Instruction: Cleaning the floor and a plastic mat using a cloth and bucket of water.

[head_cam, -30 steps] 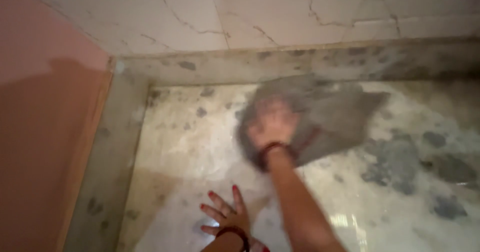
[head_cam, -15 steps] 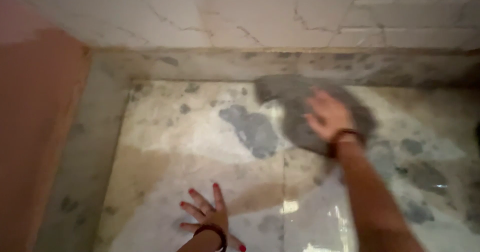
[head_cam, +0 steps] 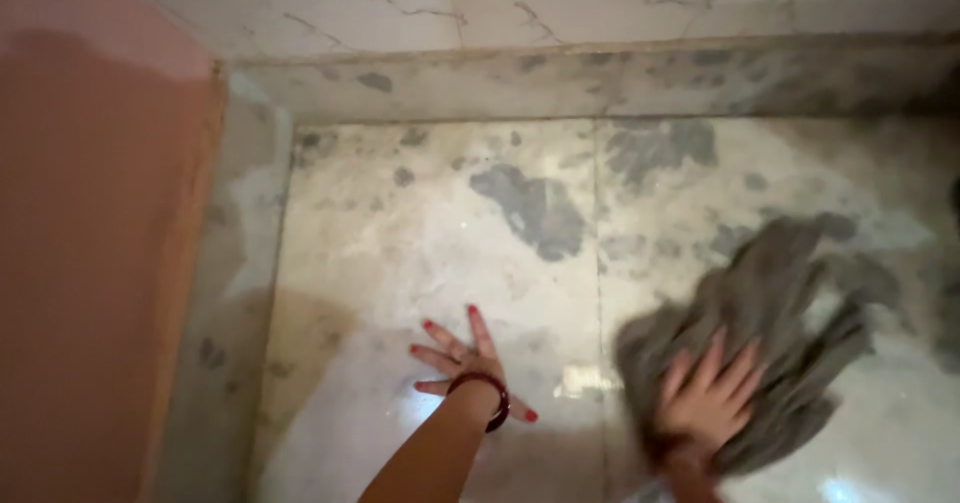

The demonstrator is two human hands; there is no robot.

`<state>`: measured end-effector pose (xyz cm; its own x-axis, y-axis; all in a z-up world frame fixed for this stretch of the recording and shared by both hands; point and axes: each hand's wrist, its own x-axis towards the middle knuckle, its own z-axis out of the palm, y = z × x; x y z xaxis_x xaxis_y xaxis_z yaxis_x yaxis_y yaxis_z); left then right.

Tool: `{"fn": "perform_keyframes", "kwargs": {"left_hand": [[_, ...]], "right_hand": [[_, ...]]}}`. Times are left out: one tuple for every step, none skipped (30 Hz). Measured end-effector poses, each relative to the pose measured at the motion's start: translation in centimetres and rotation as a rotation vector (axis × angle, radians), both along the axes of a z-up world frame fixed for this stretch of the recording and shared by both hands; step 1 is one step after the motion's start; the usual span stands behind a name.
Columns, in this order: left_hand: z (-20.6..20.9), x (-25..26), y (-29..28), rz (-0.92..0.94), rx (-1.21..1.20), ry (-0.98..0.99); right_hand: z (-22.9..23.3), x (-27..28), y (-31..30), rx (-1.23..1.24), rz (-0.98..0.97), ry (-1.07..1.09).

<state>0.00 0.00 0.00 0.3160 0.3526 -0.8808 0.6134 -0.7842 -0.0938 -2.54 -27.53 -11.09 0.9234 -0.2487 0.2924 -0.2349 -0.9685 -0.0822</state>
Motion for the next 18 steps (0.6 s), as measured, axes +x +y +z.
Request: {"fn": "perform_keyframes", "kwargs": {"left_hand": [[0.7, 0.2, 0.1, -0.008, -0.02, 0.033], [1.4, 0.4, 0.2, -0.016, -0.04, 0.066], [1.4, 0.5, 0.0, -0.022, -0.04, 0.063], [1.3, 0.5, -0.2, -0.009, -0.038, 0.047], [1.3, -0.1, 0.1, 0.006, -0.027, 0.041], [1.3, -0.5, 1.0, 0.004, -0.017, 0.047], [1.2, -0.5, 1.3, 0.014, -0.015, 0.0], [1.1, -0.8, 1.4, 0.025, -0.014, -0.048], [-1.0, -1.7, 0.3, 0.027, -0.027, -0.04], [-3.0, -2.6, -0.7, -0.232, 0.069, 0.113], [-5.0, -2.5, -0.3, -0.487, 0.194, 0.259], [-3.4, -2.8, 0.8, -0.483, 0.21, 0.257], [-2.0, -3.4, 1.1, -0.498, 0.196, 0.215], [-0.6, -3.9, 1.3, -0.513, 0.183, 0.173], [0.1, -4.6, 1.6, -0.519, 0.18, 0.179], [0.7, -5.4, 2.0, -0.284, 0.043, -0.049], [1.5, -5.7, 2.5, -0.046, -0.091, -0.28], [-1.0, -6.3, 3.3, -0.052, -0.091, -0.282]], "right_hand": [[0.9, -4.7, 3.2, -0.025, -0.023, -0.03], [1.8, -9.3, 6.5, -0.051, -0.046, -0.059], [-4.8, -12.8, 6.1, -0.051, -0.051, -0.062], [-10.6, -17.7, 5.4, 0.012, 0.129, -0.144], [-15.3, -24.4, 5.0, 0.086, 0.312, -0.219], [-11.1, -24.3, 7.1, 0.096, 0.308, -0.214], [-7.1, -23.9, 8.5, 0.125, 0.283, -0.19], [-3.0, -23.6, 9.8, 0.153, 0.26, -0.166], [-1.4, -24.0, 9.7, 0.141, 0.261, -0.157], [0.2, -24.4, 9.7, 0.1, 0.168, 0.051], [1.1, -23.7, 11.3, 0.085, 0.071, 0.242], [1.0, -23.7, 12.0, 0.099, 0.075, 0.237], [1.0, -24.0, 11.8, 0.101, 0.078, 0.216], [1.0, -24.3, 11.4, 0.103, 0.081, 0.195], [1.6, -24.3, 11.3, 0.102, 0.075, 0.202], [2.4, -24.2, 11.2, 0.15, 0.064, 0.294], [3.0, -23.7, 11.2, 0.201, 0.052, 0.377], [2.8, -23.8, 10.7, 0.203, 0.046, 0.375]]}}
